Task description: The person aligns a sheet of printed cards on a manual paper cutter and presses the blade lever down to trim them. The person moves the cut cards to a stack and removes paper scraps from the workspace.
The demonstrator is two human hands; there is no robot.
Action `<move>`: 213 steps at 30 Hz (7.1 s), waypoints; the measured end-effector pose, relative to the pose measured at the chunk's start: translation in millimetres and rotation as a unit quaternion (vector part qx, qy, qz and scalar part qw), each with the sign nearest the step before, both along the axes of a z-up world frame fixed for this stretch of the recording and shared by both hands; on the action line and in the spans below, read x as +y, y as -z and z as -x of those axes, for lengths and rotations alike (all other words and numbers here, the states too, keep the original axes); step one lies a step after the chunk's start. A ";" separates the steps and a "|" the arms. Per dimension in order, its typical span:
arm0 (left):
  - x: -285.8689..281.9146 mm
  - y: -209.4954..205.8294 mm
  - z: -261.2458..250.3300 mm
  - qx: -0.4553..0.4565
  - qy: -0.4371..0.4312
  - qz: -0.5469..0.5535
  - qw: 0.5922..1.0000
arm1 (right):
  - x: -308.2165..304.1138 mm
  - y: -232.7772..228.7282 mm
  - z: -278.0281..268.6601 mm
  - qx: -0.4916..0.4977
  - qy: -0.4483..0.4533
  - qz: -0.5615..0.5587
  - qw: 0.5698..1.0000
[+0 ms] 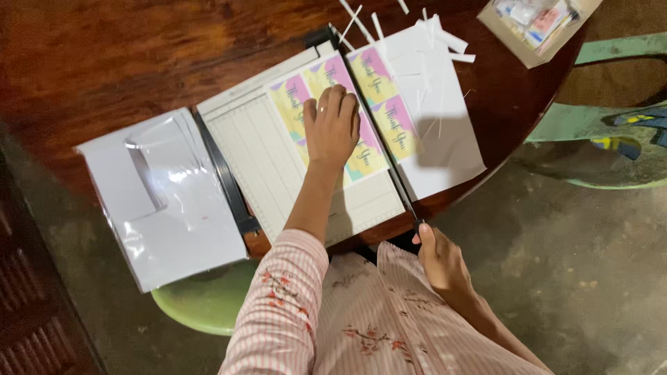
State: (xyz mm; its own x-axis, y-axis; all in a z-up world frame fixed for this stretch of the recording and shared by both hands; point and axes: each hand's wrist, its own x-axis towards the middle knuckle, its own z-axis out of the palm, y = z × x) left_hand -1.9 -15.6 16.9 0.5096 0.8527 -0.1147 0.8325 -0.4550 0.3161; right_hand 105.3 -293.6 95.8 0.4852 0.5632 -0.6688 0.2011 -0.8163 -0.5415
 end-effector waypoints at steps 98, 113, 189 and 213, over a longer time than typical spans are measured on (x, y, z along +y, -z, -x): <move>14.7 3.2 -21.4 -0.110 -0.134 -0.059 0.983 | 292.3 74.9 -104.5 0.379 0.000 -0.080 0.922; 15.3 12.9 -16.8 -0.110 -0.114 -0.071 0.985 | 267.4 74.1 -104.1 0.381 -0.028 -0.089 0.920; 15.3 16.2 -21.3 -0.049 -0.125 -0.053 0.990 | 267.4 92.6 -125.2 0.441 -0.062 -0.160 0.881; 17.1 24.9 -20.0 -0.059 -0.111 -0.077 0.989 | 174.3 -206.6 -93.8 0.316 -0.161 -0.464 0.812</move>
